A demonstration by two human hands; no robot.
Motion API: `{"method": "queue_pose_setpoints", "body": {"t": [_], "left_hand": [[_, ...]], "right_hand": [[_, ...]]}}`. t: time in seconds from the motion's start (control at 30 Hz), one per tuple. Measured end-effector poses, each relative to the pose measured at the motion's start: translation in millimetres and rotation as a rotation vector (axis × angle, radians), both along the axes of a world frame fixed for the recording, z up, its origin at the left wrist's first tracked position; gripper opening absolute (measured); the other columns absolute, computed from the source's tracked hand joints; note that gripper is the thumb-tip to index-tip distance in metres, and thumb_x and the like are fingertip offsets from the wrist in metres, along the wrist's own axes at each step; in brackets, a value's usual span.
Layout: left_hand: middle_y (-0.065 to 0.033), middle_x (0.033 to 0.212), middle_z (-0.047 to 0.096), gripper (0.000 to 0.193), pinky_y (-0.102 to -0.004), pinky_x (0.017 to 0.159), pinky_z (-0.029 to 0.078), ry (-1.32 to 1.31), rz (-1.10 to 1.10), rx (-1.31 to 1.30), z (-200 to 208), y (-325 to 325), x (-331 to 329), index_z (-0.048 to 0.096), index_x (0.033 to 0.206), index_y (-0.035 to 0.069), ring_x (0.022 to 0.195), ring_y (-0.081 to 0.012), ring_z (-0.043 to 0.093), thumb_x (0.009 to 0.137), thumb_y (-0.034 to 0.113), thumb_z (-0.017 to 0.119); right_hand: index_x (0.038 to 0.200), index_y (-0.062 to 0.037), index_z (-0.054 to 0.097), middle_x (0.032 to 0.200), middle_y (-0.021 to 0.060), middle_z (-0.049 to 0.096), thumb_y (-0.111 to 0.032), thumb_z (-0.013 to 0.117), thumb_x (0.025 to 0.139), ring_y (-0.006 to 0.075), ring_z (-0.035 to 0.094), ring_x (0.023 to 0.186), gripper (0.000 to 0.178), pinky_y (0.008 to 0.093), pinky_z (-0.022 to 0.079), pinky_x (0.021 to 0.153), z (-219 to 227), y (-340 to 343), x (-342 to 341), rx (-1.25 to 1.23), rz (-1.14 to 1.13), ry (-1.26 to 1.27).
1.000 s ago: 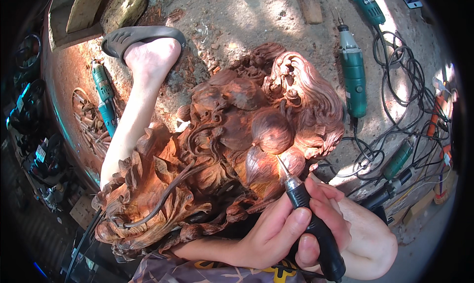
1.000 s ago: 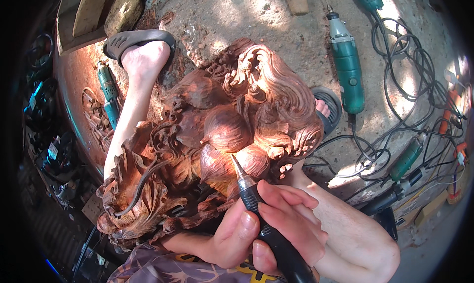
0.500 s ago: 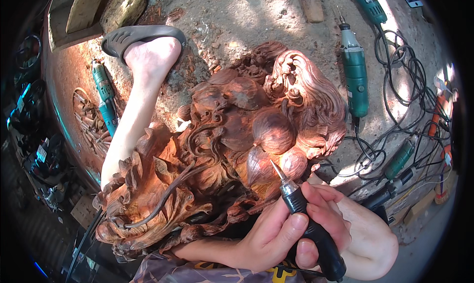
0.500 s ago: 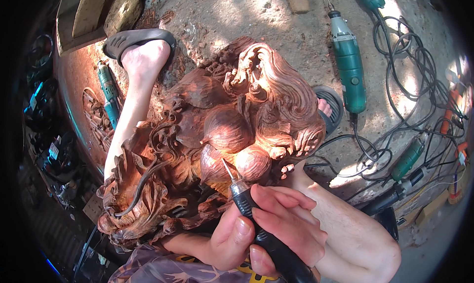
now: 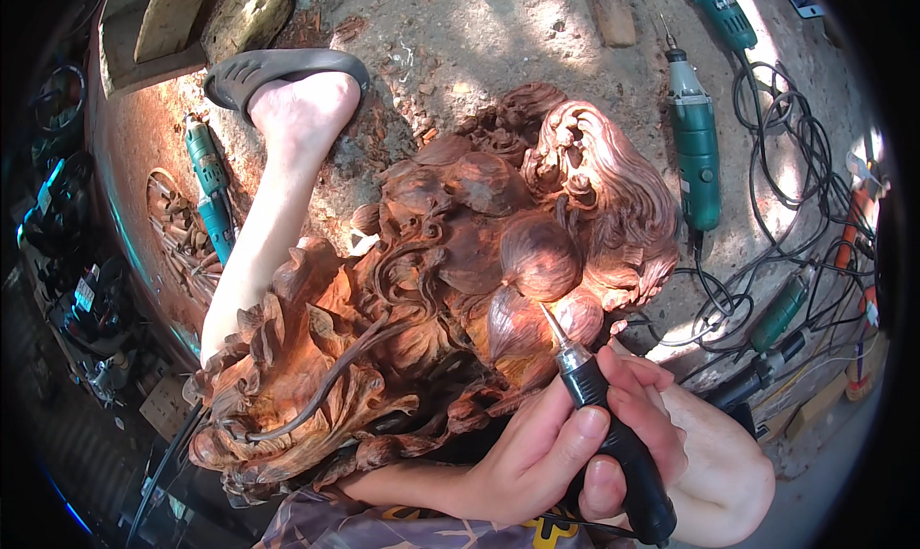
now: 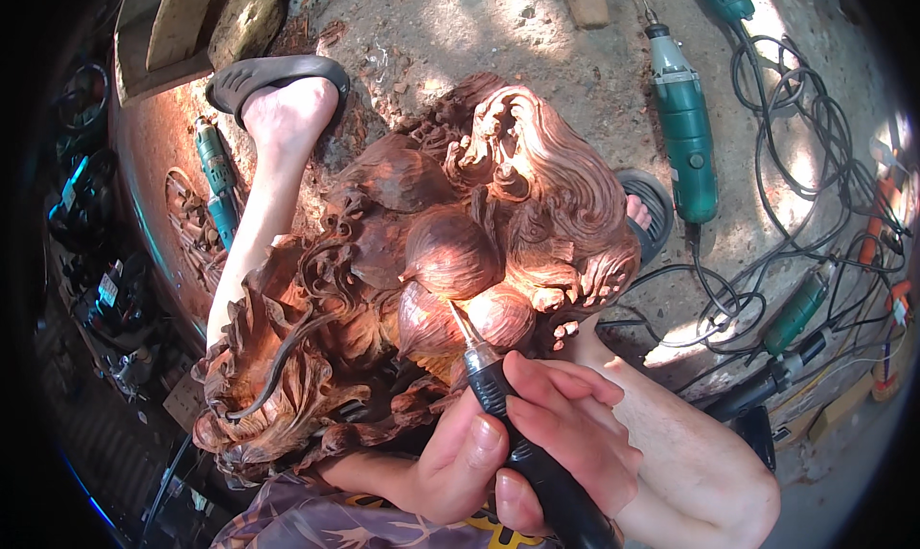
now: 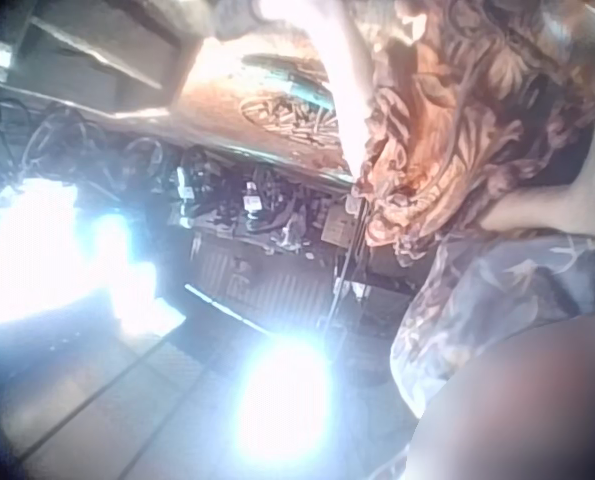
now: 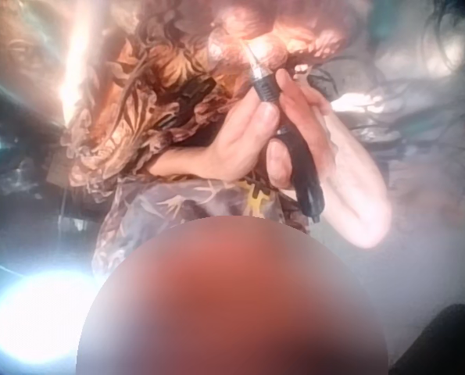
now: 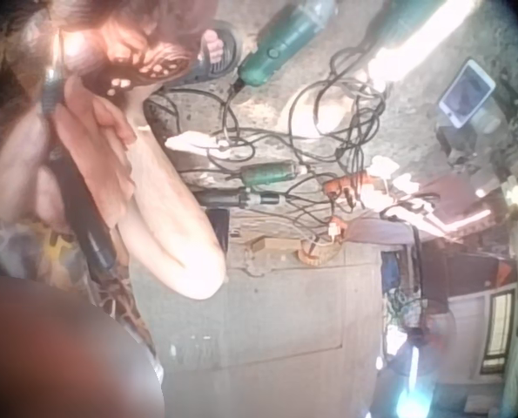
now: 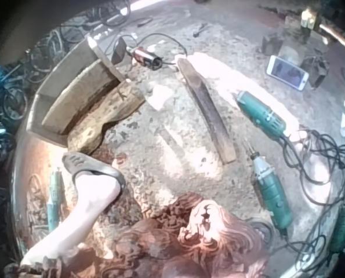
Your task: The person uses a rotary carving tool to shape and detail a large piece of wood. They hold the tool with both hands and move it across the surface to refine the carved features.
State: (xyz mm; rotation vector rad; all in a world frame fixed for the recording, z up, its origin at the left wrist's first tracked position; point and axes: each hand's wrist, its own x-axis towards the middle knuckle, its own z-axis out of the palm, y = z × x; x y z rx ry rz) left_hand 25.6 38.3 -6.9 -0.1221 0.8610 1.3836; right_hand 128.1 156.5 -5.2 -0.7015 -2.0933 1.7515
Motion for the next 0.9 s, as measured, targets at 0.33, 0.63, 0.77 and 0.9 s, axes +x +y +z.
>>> {"method": "queue_pose_setpoints", "body": {"t": [0.33,0.63,0.77,0.9], "left_hand": [[-0.0205,0.14,0.056,0.052,-0.0423,0.111,0.041,0.065,-0.025,0.029,5,-4,0,0.044,0.144,-0.006,0.129,-0.03,0.056,0.111,0.035,0.038],[-0.0182,0.137,0.061,0.051,-0.0414,0.109,0.045,0.331,-0.314,0.095,11,-40,-21,0.053,0.14,-0.004,0.126,-0.031,0.061,0.11,0.036,0.04],[-0.0264,0.146,0.05,0.071,-0.0436,0.111,0.04,0.3,-0.307,0.033,16,-47,-23,0.038,0.145,-0.008,0.131,-0.0324,0.054,0.109,0.053,0.033],[-0.0189,0.138,0.06,0.056,-0.0413,0.109,0.044,0.326,-0.245,0.022,15,-50,-20,0.036,0.152,-0.002,0.126,-0.0315,0.061,0.111,0.036,0.039]], "right_hand": [[0.121,0.0034,0.064,0.121,0.0335,0.067,-0.028,0.073,0.091,0.0405,0.074,0.097,0.045,0.0446,0.061,0.083,-10,-39,15,0.03,-0.177,0.024],[0.123,0.0019,0.064,0.124,0.0344,0.067,-0.03,0.073,0.091,0.0404,0.074,0.096,0.046,0.0444,0.061,0.082,-21,-110,13,0.273,-0.436,0.205],[0.122,0.0033,0.065,0.123,0.0356,0.066,-0.029,0.073,0.091,0.0395,0.074,0.094,0.046,0.0434,0.061,0.081,-28,-113,2,0.159,-0.451,0.225],[0.128,0.0085,0.062,0.121,0.0388,0.066,-0.033,0.071,0.092,0.042,0.075,0.096,0.056,0.0445,0.06,0.083,-25,-114,7,0.125,-0.405,0.142]]}}
